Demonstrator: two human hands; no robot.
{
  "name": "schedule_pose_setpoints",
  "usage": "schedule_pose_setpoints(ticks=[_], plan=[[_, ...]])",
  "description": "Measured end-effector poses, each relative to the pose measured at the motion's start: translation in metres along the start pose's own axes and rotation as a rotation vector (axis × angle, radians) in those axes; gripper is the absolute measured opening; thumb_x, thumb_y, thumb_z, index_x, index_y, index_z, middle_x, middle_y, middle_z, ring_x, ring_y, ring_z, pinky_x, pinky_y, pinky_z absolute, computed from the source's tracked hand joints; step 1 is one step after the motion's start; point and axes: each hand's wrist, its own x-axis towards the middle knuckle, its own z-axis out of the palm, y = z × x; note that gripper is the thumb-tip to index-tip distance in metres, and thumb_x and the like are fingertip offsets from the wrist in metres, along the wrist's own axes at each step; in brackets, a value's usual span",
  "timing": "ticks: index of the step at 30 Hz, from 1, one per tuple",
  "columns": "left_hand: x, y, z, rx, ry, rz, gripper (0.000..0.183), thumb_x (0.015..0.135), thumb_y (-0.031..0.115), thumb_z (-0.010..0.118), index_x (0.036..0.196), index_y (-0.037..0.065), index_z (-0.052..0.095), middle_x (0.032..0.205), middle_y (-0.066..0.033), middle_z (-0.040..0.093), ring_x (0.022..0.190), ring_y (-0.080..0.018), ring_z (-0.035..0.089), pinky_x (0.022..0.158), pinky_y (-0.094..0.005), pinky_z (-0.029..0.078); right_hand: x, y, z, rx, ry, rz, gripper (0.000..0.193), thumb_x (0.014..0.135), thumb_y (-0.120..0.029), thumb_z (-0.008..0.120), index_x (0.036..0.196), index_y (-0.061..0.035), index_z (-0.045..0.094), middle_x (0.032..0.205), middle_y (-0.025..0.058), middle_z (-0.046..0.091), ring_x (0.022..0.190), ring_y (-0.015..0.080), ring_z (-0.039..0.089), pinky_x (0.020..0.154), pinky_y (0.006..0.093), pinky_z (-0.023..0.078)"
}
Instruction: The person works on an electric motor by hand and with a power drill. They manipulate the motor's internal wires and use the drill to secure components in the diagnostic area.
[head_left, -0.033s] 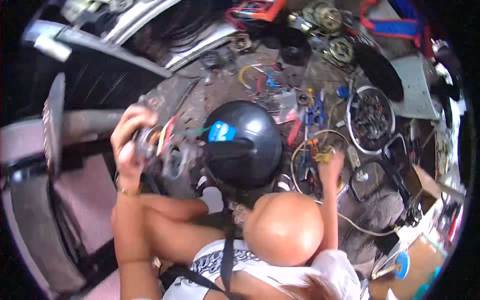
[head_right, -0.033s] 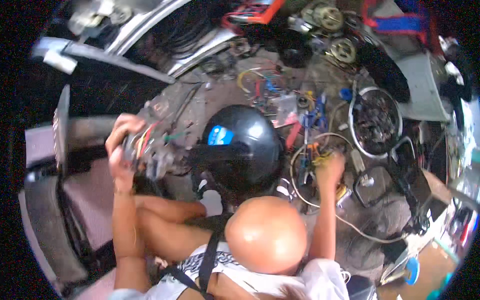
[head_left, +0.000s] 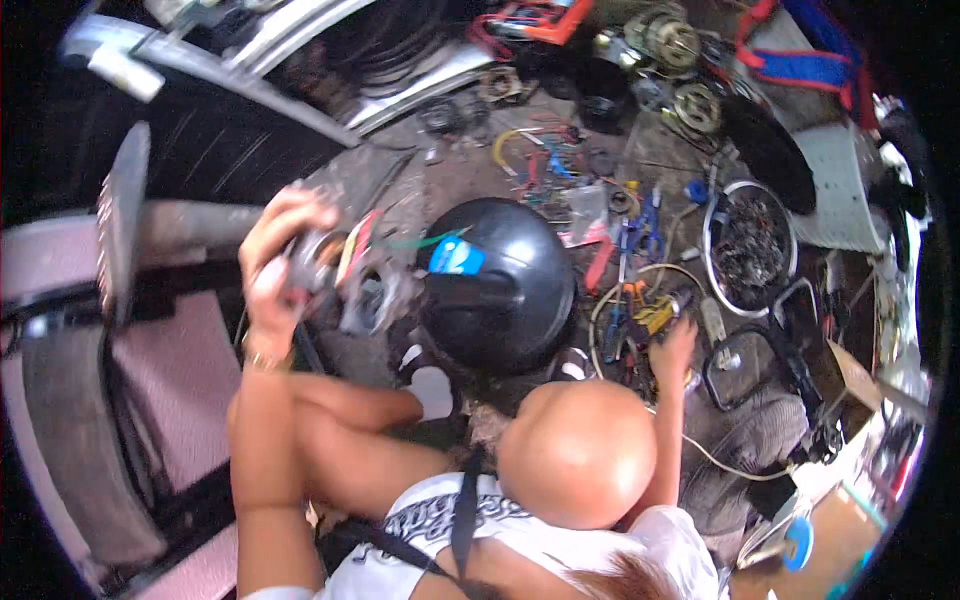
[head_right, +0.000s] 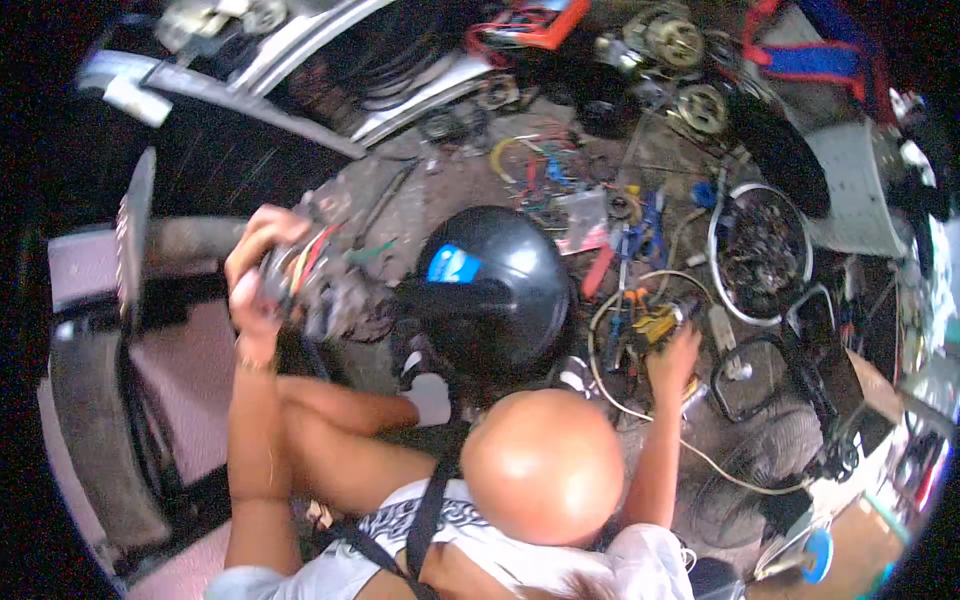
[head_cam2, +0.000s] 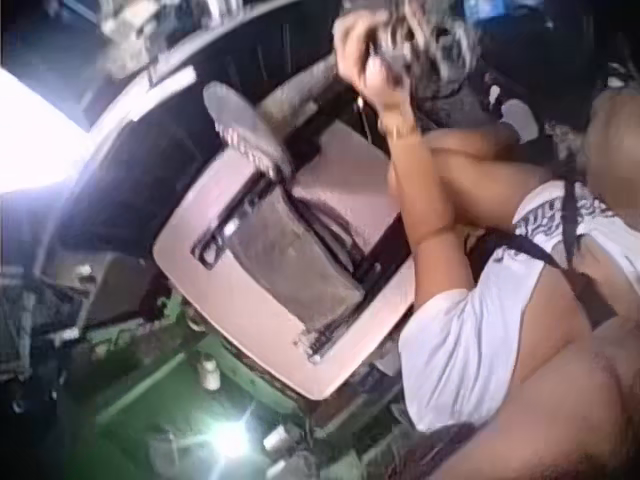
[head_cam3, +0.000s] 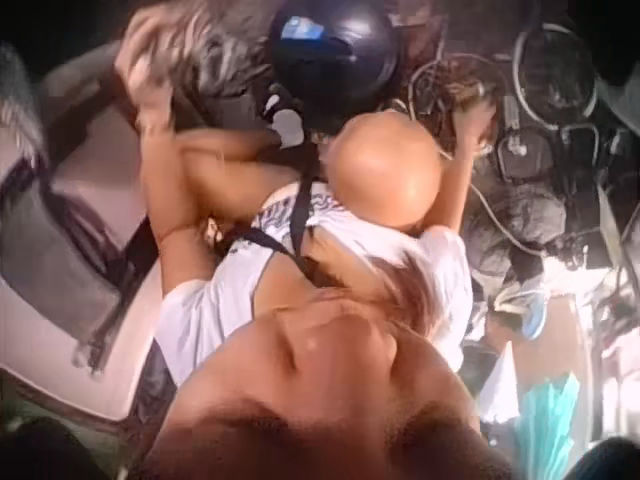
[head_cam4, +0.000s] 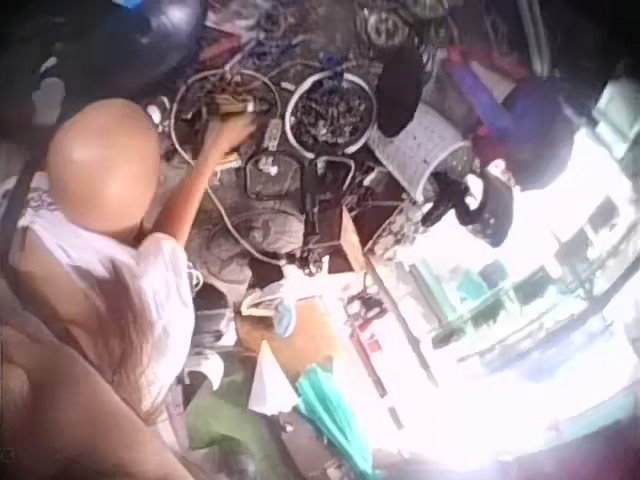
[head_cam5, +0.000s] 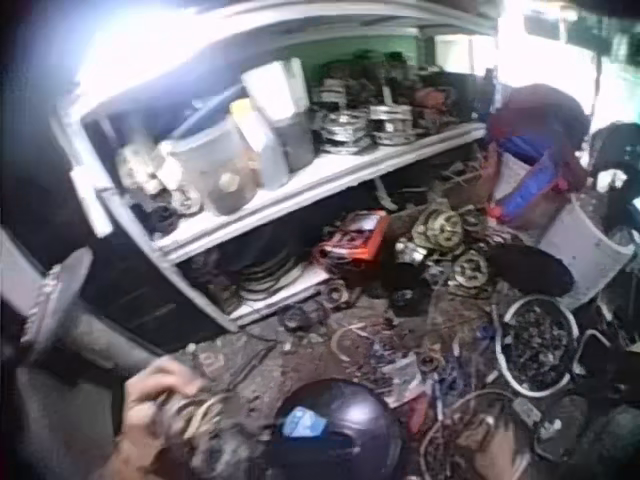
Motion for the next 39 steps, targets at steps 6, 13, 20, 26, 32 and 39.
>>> schedule_pose_setpoints(ticks=[6, 13, 20, 26, 32, 39], plan=[[0.021, -0.022, 0.003, -0.162, -0.005, 0.052, 0.06, 0.077, 0.046, 0.045, 0.095, -0.006, 0.066, 0.094, -0.0144, 0.062, 0.091, -0.0233, 0.058, 0.083, -0.0333, 0.044, 0.002, 0.053, 0.046, -0.061, -0.159, 0.255, 0.108, 0.058, -0.006, 0.079, 0.147, -0.0087, 0.017, 0.138, 0.0321, 0.036, 0.127, 0.0435, 0.042, 0.104, 0.0435, 0.037], [0.023, -0.024, -0.009, -0.237, 0.019, 0.099, 0.047, 0.077, 0.032, 0.046, 0.094, -0.005, 0.067, 0.097, -0.0145, 0.065, 0.096, -0.0244, 0.058, 0.091, -0.0338, 0.04, 0.014, 0.013, -0.027, 0.324, -0.033, 0.191, 0.104, 0.061, -0.005, 0.079, 0.146, -0.0061, 0.018, 0.117, 0.0221, 0.057, 0.109, 0.033, 0.056, 0.096, 0.0387, 0.042], [0.035, -0.032, 0.011, -0.288, 0.03, 0.153, 0.043, 0.078, 0.029, 0.044, 0.092, -0.004, 0.068, 0.09, -0.0117, 0.063, 0.09, -0.0208, 0.057, 0.086, -0.0309, 0.041, 0.012, -0.065, -0.255, 0.768, 0.26, -0.171, 0.048, 0.079, -0.009, 0.074, 0.122, 0.0011, 0.054, 0.112, 0.0107, 0.06, 0.099, 0.0196, 0.057, 0.088, 0.0324, 0.046], [0.035, -0.036, 0.005, -0.179, 0.083, 0.188, 0.042, 0.08, 0.028, 0.044, 0.093, -0.003, 0.07, 0.084, -0.0107, 0.062, 0.084, -0.0194, 0.057, 0.08, -0.031, 0.044, -0.058, -0.166, -0.334, 0.949, 0.295, -0.566, 0.035, 0.079, -0.011, 0.072, 0.11, 0.0004, 0.06, 0.101, 0.0076, 0.063, 0.088, 0.0173, 0.06, 0.078, 0.0309, 0.049], [0.036, -0.036, 0.017, -0.177, 0.056, 0.174, 0.049, 0.082, 0.033, 0.04, 0.098, -0.003, 0.069, 0.09, -0.0089, 0.058, 0.083, -0.0183, 0.055, 0.073, -0.0278, 0.048, -0.15, -0.204, -0.22, 1.096, -0.018, -0.251, 0.031, 0.075, -0.006, 0.066, 0.105, 0.0006, 0.06, 0.095, 0.0086, 0.064, 0.081, 0.0191, 0.062, 0.072, 0.0321, 0.051], [0.029, -0.03, 0.019, -0.242, 0.04, 0.153, 0.045, 0.083, 0.028, 0.04, 0.095, -0.004, 0.069, 0.088, -0.0067, 0.056, 0.075, -0.0141, 0.056, 0.068, -0.0268, 0.047, -0.173, -0.222, -0.127, 1.359, -0.436, -0.109, 0.028, 0.076, -0.006, 0.06, 0.102, 0.0025, 0.058, 0.085, 0.0104, 0.063, 0.066, 0.0205, 0.062, 0.061, 0.0321, 0.052]])
